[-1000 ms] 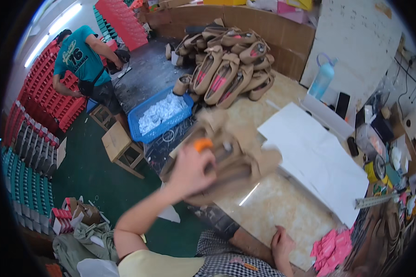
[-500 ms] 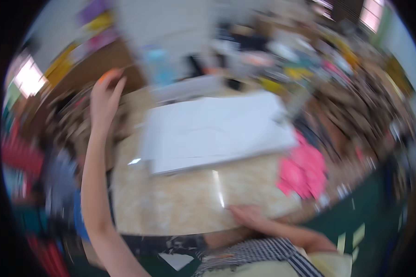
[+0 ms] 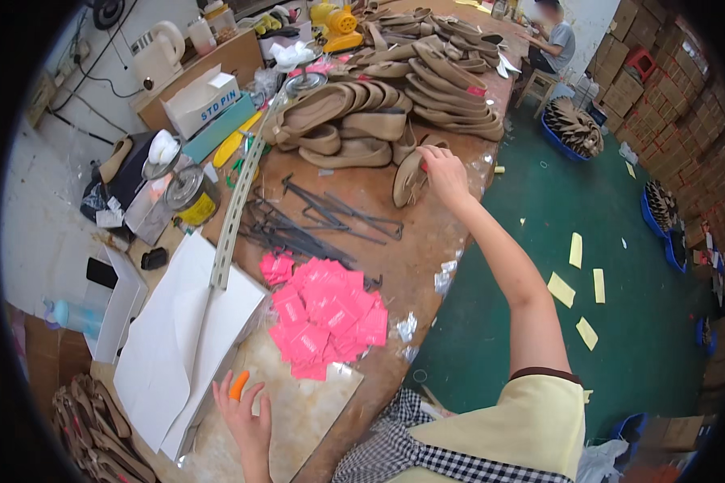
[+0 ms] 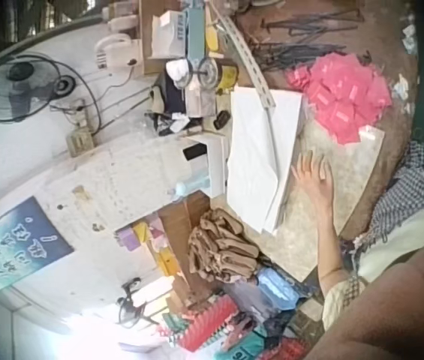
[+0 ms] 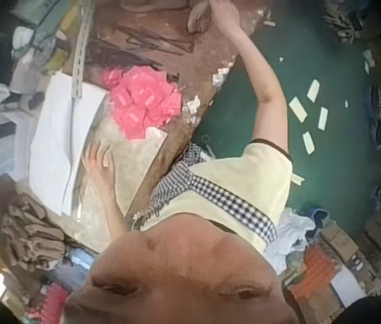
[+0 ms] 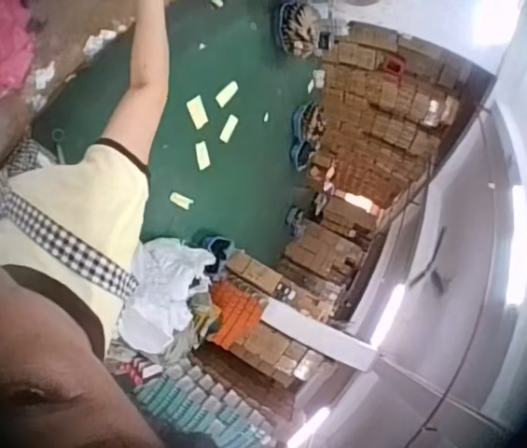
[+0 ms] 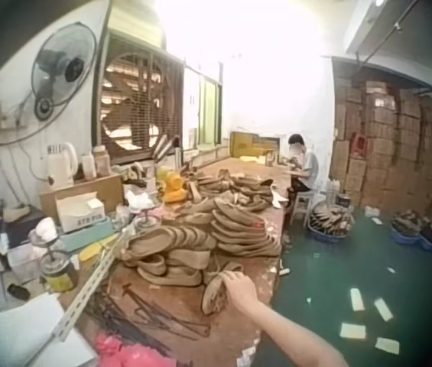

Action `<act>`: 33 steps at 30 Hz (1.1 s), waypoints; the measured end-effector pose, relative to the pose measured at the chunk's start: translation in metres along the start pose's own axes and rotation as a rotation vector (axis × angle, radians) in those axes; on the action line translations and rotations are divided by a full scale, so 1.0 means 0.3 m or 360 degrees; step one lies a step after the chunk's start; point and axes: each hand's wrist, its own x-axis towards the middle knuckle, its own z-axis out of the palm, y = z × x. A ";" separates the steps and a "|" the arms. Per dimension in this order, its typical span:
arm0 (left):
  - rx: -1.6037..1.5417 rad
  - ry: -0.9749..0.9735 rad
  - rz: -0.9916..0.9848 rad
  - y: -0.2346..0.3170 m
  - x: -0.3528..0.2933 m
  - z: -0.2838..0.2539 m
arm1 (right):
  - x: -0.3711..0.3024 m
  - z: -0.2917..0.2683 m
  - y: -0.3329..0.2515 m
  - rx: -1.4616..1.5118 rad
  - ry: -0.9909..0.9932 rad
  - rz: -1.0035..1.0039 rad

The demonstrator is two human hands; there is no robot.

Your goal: Inspecting and cleaning flat shoes in a manufacturing setting, checking for quality and attaching brand tags.

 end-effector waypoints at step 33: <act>-0.2348 -0.1146 -0.0903 0.565 0.733 0.773 | 0.823 0.510 -0.088 -0.0193 -0.0547 0.0012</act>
